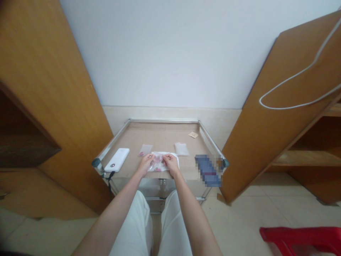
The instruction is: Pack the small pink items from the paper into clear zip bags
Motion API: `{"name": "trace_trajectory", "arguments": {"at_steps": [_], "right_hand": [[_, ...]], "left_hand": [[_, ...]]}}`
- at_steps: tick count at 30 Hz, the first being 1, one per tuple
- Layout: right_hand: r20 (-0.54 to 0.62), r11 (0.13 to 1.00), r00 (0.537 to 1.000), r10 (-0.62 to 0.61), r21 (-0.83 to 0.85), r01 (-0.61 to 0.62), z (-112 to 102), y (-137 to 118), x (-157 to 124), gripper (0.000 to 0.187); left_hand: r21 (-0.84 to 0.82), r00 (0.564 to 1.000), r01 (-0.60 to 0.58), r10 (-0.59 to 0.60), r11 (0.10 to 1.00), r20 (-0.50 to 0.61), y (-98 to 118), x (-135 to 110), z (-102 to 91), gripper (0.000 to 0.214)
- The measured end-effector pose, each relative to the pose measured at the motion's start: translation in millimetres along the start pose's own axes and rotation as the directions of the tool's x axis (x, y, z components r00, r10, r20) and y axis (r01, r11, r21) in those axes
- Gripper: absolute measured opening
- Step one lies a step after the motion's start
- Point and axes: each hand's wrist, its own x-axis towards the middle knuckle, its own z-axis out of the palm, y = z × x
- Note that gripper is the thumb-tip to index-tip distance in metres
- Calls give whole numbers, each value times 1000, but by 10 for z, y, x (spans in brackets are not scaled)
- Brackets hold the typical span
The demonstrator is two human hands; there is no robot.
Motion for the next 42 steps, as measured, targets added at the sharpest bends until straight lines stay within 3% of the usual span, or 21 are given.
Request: {"name": "trace_trajectory", "arguments": {"at_steps": [16, 24, 33, 42], "right_hand": [[3, 995, 1000, 7, 95, -7, 5, -36, -13, 24], [-2, 999, 1000, 12, 47, -12, 13, -67, -41, 24], [-12, 1000, 1000, -4, -2, 4, 9, -54, -48, 29], [-33, 1000, 999, 3, 14, -2, 4, -46, -44, 21]], "left_hand": [[93, 1000, -20, 18, 996, 20, 64, -26, 10, 31], [6, 996, 36, -36, 999, 83, 46, -28, -7, 31], [-120, 997, 72, -72, 990, 7, 13, -14, 4, 34], [-125, 996, 73, -78, 989, -37, -29, 7, -7, 36]]}}
